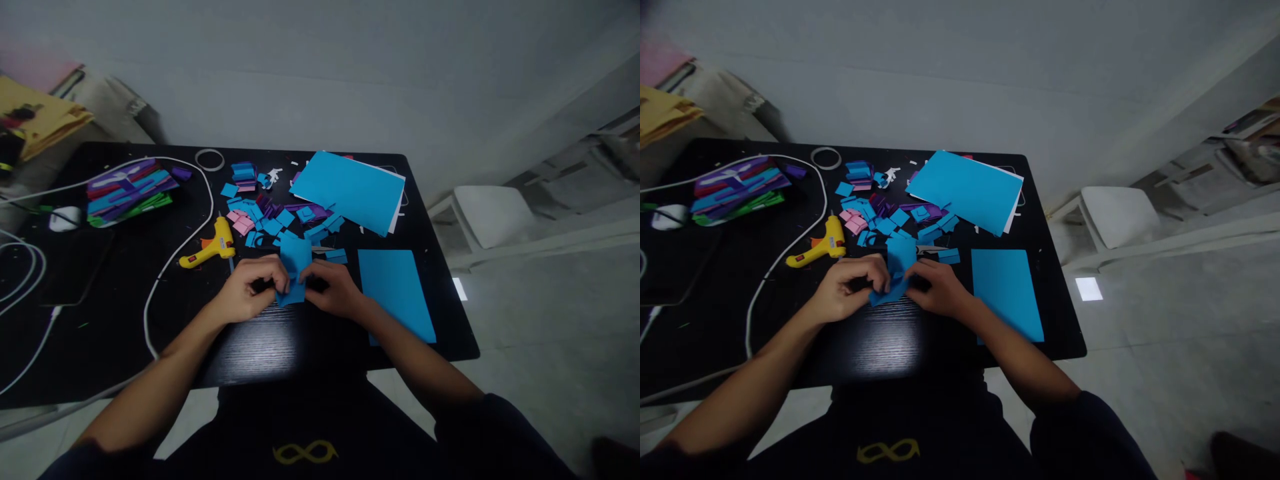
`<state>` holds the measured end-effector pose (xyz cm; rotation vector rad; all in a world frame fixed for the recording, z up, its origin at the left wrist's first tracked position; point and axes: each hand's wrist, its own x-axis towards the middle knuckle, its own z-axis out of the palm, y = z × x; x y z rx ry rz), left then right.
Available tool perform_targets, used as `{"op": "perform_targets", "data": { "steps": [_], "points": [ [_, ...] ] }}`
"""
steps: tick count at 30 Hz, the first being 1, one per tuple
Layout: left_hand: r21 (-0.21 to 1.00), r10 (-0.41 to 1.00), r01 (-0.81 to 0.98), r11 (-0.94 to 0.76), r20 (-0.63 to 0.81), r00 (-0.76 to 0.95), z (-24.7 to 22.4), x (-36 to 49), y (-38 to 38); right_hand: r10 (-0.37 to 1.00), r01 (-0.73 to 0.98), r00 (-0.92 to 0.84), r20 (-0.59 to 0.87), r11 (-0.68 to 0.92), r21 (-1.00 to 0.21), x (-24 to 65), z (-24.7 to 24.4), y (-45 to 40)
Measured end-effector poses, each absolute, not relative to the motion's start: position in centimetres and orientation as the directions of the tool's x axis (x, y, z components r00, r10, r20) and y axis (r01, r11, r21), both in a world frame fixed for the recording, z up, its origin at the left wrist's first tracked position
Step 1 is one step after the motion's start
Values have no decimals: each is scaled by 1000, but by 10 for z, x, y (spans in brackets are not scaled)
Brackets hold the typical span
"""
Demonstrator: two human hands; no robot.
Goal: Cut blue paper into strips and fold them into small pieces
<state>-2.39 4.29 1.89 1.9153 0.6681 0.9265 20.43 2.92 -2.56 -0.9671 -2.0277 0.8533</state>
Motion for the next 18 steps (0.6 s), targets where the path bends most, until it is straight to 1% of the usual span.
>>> {"op": "perform_targets", "data": {
  "steps": [3,5,8,10,11,12,14,16,18],
  "points": [
    [896,766,92,-435,314,560,16,-25,42,850,322,-428,308,462,-826,204,-24,28],
    [902,774,89,-423,309,553,15,-25,41,864,255,-429,265,397,-881,205,-23,28],
    [899,777,74,-432,329,538,14,-26,40,866,71,-478,146,204,-976,207,-19,30],
    [893,773,66,-446,346,532,14,-25,39,871,-47,-486,68,52,-998,207,-17,32],
    [888,770,69,-455,352,532,15,-25,39,882,-78,-471,26,-12,-997,206,-16,32],
    [881,764,76,-467,359,536,15,-24,39,894,-82,-448,-17,-60,-995,205,-17,33],
    [857,746,103,-504,372,553,14,-22,38,919,-26,-384,-86,-103,-994,202,-18,33],
    [824,724,146,-548,380,576,13,-20,36,933,58,-340,-120,-107,-993,200,-21,33],
    [789,701,183,-587,382,602,11,-18,35,934,94,-335,-128,-103,-990,199,-24,33]
  ]
}}
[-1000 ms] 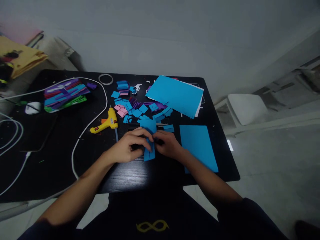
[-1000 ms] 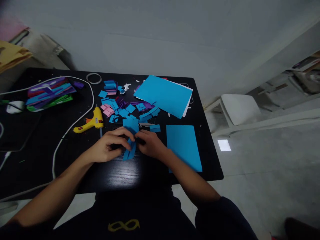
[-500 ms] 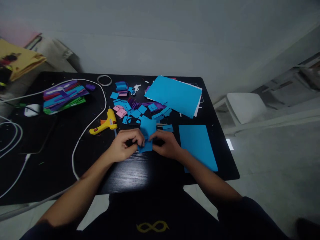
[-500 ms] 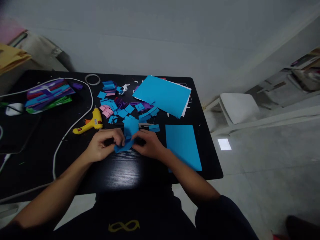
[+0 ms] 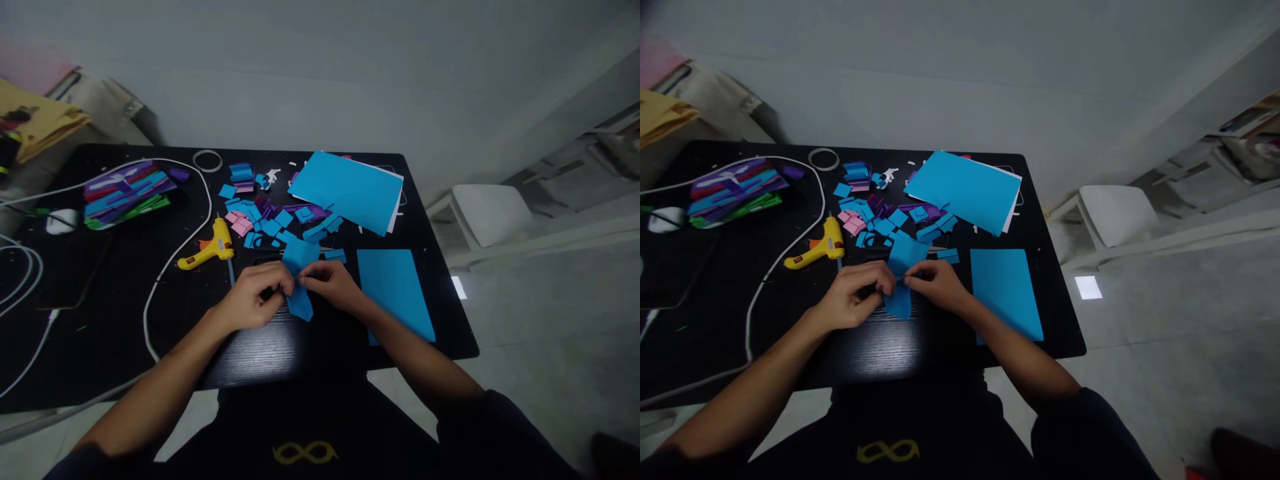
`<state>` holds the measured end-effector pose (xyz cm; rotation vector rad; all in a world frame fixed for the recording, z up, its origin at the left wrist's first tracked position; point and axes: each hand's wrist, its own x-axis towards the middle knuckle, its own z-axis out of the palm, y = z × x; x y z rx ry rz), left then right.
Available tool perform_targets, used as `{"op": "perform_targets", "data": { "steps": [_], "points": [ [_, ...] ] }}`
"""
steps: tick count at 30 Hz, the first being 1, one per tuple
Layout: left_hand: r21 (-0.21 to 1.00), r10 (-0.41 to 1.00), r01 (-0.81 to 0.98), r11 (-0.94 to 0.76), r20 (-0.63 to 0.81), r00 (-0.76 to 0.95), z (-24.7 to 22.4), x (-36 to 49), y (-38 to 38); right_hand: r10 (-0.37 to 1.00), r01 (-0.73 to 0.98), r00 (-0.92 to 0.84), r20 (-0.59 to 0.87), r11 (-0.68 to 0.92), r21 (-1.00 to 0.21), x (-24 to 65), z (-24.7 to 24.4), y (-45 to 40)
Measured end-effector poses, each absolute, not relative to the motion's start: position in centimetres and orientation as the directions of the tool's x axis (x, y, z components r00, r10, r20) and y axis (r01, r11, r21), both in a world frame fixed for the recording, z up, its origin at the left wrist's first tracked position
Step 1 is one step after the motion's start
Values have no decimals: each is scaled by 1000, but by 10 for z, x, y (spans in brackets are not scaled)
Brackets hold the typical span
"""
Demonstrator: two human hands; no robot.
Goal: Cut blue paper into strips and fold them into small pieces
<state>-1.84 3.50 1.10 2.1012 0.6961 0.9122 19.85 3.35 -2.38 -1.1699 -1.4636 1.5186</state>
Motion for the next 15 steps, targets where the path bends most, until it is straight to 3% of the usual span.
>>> {"op": "perform_targets", "data": {
  "steps": [9,15],
  "points": [
    [751,658,194,-632,387,645,7,-14,31,936,181,-351,-17,50,-982,200,-27,37],
    [778,662,128,-616,422,620,11,-11,30,933,199,-359,-28,47,-979,206,-27,42]
  ]
}}
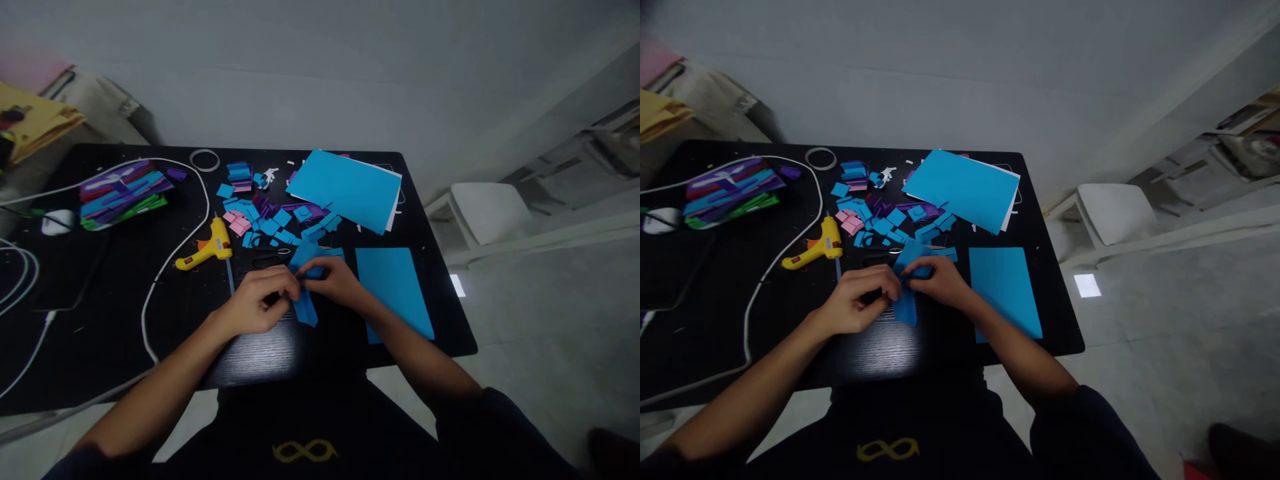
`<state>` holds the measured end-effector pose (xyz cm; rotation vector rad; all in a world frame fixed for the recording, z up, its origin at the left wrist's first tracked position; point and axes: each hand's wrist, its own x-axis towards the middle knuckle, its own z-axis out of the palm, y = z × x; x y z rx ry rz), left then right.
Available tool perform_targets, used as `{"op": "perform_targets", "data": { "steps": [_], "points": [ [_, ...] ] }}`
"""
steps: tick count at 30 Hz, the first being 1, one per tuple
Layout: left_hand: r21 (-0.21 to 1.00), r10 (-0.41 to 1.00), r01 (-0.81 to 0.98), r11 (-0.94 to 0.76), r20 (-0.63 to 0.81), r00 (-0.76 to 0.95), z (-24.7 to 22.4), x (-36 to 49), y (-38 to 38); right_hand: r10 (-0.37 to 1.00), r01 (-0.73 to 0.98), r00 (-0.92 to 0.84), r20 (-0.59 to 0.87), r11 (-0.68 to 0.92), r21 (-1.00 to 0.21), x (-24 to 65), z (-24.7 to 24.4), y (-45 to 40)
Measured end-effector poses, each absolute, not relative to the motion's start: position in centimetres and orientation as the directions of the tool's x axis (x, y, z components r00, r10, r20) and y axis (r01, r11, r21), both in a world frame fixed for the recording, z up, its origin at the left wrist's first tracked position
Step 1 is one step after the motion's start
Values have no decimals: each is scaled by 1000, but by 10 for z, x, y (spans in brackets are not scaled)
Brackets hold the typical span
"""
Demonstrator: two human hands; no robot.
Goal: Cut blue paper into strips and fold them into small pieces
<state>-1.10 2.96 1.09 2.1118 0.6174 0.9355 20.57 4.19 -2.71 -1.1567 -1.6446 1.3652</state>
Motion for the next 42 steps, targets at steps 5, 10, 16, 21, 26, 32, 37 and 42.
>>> {"op": "perform_targets", "data": {
  "steps": [5,10,16,21,26,32,37,42],
  "points": [
    [887,899,241,-394,317,304,8,-15,41,918,177,-395,-32,42,-983,209,-15,41],
    [964,937,263,-35,-60,343,2,-18,51,914,158,-405,-10,60,-986,209,-13,39],
    [956,831,268,122,-246,499,2,-17,50,913,172,-408,-4,73,-983,207,-15,38],
    [951,779,270,149,-281,560,4,-20,52,904,187,-427,10,99,-977,206,-14,37],
    [945,738,281,169,-310,600,6,-21,54,898,148,-441,-1,71,-986,206,-15,36],
    [957,699,221,189,-289,654,6,-22,55,900,92,-436,-17,25,-995,207,-17,37],
    [958,679,207,196,-285,676,6,-22,56,897,85,-440,-47,-10,-996,208,-15,38],
    [965,681,196,176,-264,683,6,-21,53,900,104,-431,-63,-20,-994,210,-12,39]
  ]
}}
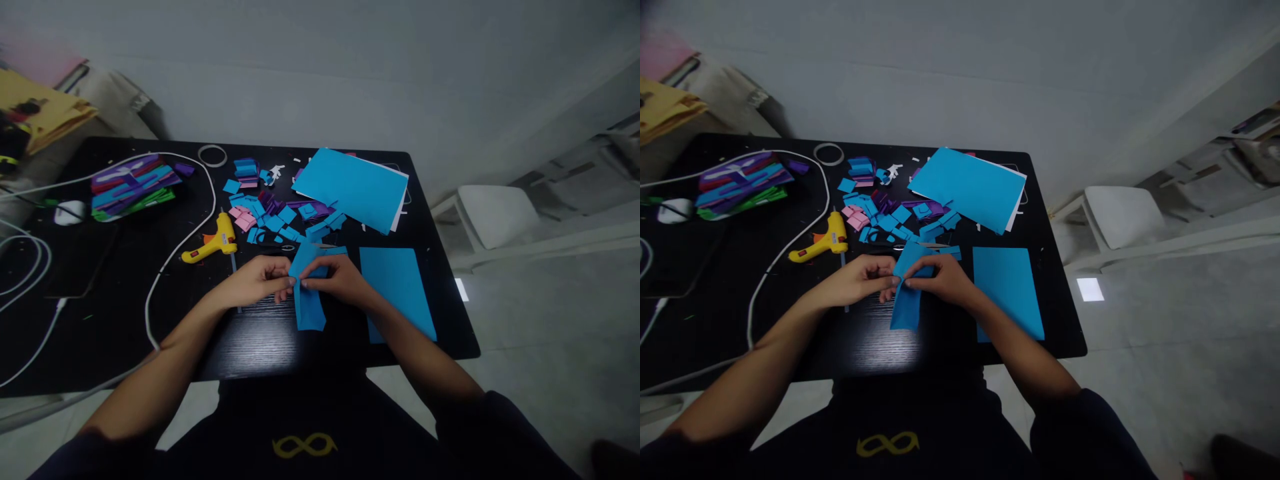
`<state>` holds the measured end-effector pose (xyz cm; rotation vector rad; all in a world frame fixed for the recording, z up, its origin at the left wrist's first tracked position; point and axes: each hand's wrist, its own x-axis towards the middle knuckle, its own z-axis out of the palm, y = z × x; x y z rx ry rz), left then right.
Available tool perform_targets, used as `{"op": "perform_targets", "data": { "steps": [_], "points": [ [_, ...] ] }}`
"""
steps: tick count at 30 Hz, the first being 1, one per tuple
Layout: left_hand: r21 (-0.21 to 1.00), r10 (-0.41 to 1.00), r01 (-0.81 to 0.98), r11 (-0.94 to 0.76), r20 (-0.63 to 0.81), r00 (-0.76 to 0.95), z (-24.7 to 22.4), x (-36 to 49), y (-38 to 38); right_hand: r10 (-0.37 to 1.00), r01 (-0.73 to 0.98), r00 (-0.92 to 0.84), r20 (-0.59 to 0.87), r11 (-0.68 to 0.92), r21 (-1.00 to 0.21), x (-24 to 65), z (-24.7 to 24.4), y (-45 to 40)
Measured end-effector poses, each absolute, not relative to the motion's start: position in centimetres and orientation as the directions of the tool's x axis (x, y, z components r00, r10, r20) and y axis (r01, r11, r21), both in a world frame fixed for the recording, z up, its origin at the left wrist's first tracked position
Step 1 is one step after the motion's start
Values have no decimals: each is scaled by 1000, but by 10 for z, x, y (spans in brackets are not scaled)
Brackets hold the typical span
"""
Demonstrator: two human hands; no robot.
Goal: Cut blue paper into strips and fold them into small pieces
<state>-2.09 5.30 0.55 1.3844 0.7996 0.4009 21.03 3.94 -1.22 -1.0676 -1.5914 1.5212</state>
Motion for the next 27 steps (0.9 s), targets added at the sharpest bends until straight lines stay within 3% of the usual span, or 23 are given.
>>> {"op": "perform_targets", "data": {
  "steps": [5,10,15,19,23,27],
  "points": [
    [965,840,235,-116,-31,542,8,-25,49,913,111,-397,-94,-54,-992,211,-11,42],
    [816,715,334,-472,132,687,16,-27,46,933,156,-340,-121,-71,-985,211,-11,43],
    [736,737,394,-551,207,643,16,-23,43,942,152,-312,-123,-78,-985,212,-7,41],
    [759,823,426,-492,247,512,10,-22,44,952,110,-296,-78,-47,-993,213,-6,40],
    [896,926,414,-162,-7,378,4,-19,47,951,92,-308,-28,1,-996,212,-5,38],
    [969,846,225,100,-202,493,3,-14,49,938,89,-347,-18,14,-996,211,-4,37]
  ]
}}
